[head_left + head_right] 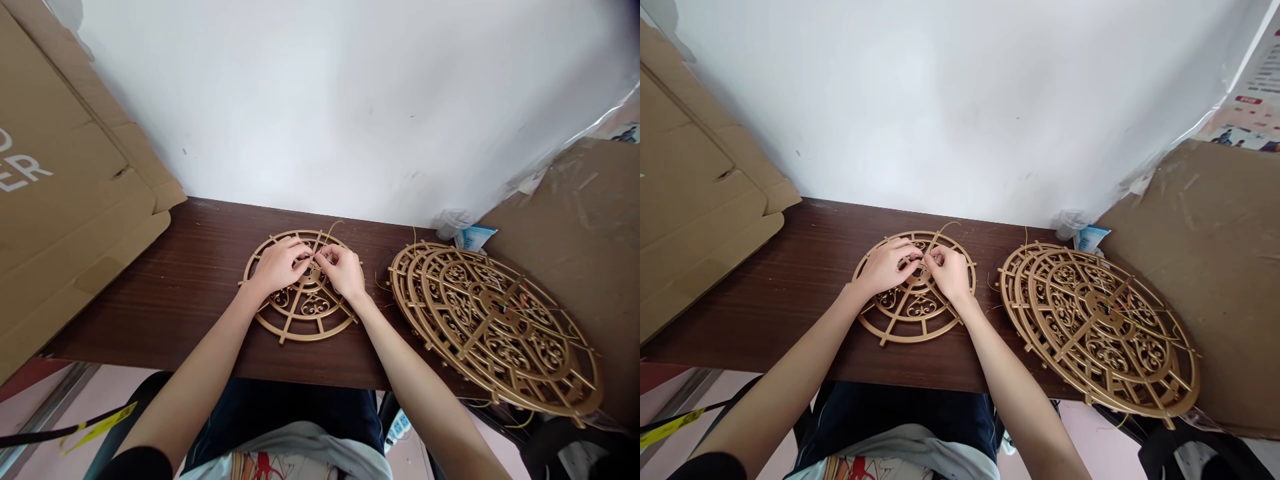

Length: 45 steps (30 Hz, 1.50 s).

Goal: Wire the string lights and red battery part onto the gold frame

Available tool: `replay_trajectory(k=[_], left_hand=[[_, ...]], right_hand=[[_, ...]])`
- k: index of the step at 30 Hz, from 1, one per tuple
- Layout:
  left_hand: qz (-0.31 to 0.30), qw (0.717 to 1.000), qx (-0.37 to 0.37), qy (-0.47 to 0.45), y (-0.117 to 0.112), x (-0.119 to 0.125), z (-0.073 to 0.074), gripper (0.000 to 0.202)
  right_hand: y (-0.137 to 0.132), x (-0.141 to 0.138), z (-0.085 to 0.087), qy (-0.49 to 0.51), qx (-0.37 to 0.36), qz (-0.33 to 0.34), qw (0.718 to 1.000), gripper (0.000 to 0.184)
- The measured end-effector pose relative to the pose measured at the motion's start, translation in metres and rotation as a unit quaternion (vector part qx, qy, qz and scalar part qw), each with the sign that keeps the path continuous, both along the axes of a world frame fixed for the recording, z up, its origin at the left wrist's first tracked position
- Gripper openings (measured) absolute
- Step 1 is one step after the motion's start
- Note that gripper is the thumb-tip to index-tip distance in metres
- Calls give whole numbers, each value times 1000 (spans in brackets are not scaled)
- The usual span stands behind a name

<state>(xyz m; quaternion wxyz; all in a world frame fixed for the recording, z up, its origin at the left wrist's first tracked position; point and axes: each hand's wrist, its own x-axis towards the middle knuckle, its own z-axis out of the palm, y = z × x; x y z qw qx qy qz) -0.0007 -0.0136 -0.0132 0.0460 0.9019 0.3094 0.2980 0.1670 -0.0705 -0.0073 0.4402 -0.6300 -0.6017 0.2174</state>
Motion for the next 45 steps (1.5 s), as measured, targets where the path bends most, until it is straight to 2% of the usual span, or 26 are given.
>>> replay_trajectory(k=[5, 10, 16, 27, 32, 38, 45], left_hand=[[4, 997, -19, 76, 0, 1, -1, 13], [0, 994, -39, 103, 0, 0, 1, 14], [-19, 993, -48, 102, 0, 1, 2, 13], [-12, 993, -92, 68, 1, 2, 2, 8], [-21, 993, -94, 67, -1, 1, 6, 17], [-13, 993, -95, 70, -1, 0, 7, 35], [-2, 992, -106, 65, 0, -3, 7, 31]], right_hand=[[1, 0, -1, 4, -4, 0, 1000, 17], [-1, 1, -1, -11, -4, -3, 1000, 17], [-1, -1, 1, -15, -3, 1, 1000, 18], [0, 1, -2, -8, -3, -7, 1000, 19], [3, 1, -4, -5, -4, -27, 1000, 20], [2, 3, -5, -13, -2, -22, 1000, 20], [3, 3, -4, -14, -4, -23, 1000, 20]])
